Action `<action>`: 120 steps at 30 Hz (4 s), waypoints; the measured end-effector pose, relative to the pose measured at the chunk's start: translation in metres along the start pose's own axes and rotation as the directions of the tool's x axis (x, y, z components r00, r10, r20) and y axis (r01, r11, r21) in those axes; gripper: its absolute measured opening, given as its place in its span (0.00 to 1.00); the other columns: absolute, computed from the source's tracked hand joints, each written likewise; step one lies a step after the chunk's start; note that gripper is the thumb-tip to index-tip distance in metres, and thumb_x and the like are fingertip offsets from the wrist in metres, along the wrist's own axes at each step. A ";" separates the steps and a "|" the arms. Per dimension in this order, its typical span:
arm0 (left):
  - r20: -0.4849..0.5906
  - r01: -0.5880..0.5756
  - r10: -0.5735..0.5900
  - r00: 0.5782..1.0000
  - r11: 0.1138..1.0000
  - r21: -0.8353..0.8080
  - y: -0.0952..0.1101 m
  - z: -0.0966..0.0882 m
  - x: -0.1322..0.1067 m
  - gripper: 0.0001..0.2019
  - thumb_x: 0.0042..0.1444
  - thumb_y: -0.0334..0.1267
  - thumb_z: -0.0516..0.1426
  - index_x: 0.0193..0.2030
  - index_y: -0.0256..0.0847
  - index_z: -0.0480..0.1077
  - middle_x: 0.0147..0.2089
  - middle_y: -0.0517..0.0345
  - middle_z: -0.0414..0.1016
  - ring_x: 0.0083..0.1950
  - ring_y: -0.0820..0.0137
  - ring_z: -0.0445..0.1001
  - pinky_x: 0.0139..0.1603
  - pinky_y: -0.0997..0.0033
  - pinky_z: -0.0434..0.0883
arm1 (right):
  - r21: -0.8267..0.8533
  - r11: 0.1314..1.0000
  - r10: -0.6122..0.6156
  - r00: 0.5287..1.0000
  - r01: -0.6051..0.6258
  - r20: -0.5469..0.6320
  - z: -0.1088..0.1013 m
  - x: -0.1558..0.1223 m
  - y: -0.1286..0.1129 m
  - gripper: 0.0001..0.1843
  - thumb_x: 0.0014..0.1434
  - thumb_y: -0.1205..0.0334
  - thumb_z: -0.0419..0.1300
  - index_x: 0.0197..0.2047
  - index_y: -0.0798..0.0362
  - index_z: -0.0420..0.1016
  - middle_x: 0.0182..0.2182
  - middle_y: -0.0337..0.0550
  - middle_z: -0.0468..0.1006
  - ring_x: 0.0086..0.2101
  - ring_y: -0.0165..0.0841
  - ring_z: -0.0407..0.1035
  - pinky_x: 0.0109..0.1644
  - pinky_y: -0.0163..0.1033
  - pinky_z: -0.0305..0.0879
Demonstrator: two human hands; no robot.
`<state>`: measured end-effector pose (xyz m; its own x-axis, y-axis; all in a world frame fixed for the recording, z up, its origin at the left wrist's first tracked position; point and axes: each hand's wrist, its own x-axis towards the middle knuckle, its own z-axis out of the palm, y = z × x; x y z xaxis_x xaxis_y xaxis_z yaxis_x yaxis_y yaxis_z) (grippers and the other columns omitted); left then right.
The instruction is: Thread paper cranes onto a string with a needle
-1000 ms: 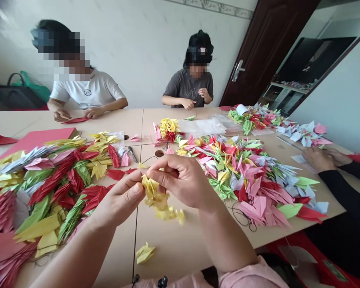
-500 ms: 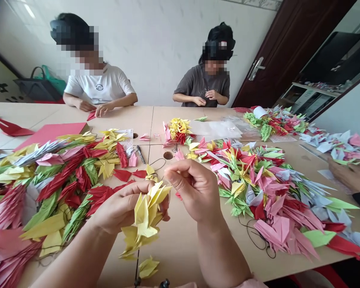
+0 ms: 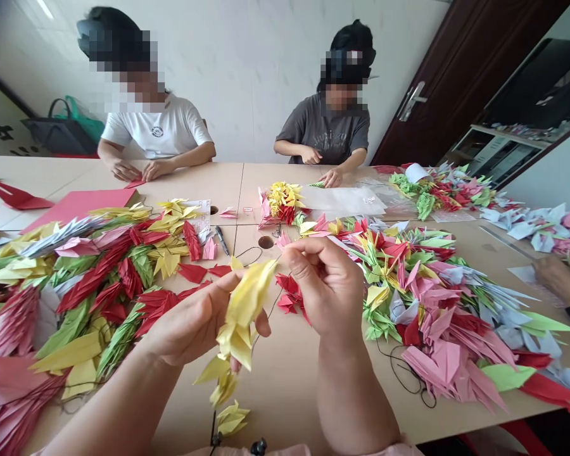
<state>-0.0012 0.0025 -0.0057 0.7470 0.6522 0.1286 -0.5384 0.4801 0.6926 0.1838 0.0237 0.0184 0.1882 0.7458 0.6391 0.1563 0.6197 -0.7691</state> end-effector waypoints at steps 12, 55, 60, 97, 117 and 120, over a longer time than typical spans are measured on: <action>-0.190 0.038 0.007 0.982 0.972 0.233 0.005 -0.017 0.001 0.27 0.53 0.28 0.67 0.59 0.46 0.72 0.37 0.57 0.80 0.36 0.74 0.76 0.37 0.80 0.71 | 0.006 0.999 -0.040 0.973 0.043 -0.225 -0.012 0.008 0.010 0.08 0.57 0.55 0.70 0.32 0.49 0.80 0.18 0.31 0.64 0.18 0.24 0.54 0.21 0.33 0.52; -0.211 0.045 0.024 0.977 0.948 0.315 0.009 -0.016 -0.001 0.20 0.59 0.53 0.61 0.44 0.36 0.77 0.31 0.52 0.78 0.35 0.65 0.77 0.35 0.69 0.71 | -0.019 0.994 -0.112 0.960 0.110 -0.256 -0.012 0.010 0.002 0.05 0.55 0.61 0.70 0.31 0.51 0.79 0.17 0.31 0.68 0.19 0.25 0.57 0.22 0.34 0.54; -0.207 0.054 -0.015 0.978 0.982 0.183 0.009 -0.017 0.002 0.19 0.56 0.54 0.63 0.39 0.37 0.75 0.25 0.57 0.75 0.32 0.66 0.77 0.40 0.65 0.73 | -0.057 0.994 -0.110 0.946 0.098 -0.306 -0.013 0.011 0.005 0.06 0.54 0.60 0.69 0.30 0.51 0.79 0.19 0.32 0.68 0.19 0.25 0.57 0.22 0.33 0.53; -0.213 0.211 -0.049 0.976 0.465 0.860 0.012 0.006 -0.006 0.19 0.64 0.56 0.53 0.36 0.41 0.66 0.29 0.66 0.55 0.30 0.72 0.54 0.28 0.72 0.54 | 0.007 0.774 0.515 0.636 -0.634 0.575 -0.064 -0.026 -0.014 0.21 0.62 0.45 0.62 0.31 0.55 0.72 0.17 0.27 0.56 0.18 0.23 0.46 0.21 0.32 0.42; -0.235 0.037 0.243 0.941 0.615 0.787 0.018 -0.003 -0.018 0.25 0.63 0.53 0.58 0.65 0.54 0.63 0.70 0.55 0.64 0.69 0.58 0.60 0.66 0.60 0.59 | -0.201 0.853 0.503 0.660 -0.481 0.557 -0.025 0.075 -0.056 0.22 0.54 0.44 0.69 0.27 0.57 0.76 0.15 0.27 0.56 0.17 0.21 0.45 0.19 0.29 0.39; -0.423 -0.099 0.479 0.769 0.744 0.661 0.023 -0.001 -0.020 0.18 0.62 0.55 0.58 0.54 0.51 0.73 0.57 0.56 0.75 0.61 0.61 0.69 0.61 0.65 0.64 | -0.282 0.820 0.571 0.689 -0.498 0.445 -0.006 0.106 -0.033 0.20 0.54 0.49 0.70 0.27 0.58 0.75 0.14 0.25 0.56 0.16 0.20 0.47 0.18 0.29 0.41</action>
<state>-0.0293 0.0010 0.0069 0.1516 0.9798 0.1302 -0.2164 -0.0956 0.9716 0.2045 0.0806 0.1110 -0.2124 0.9772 0.0011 0.3081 0.0681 -0.9489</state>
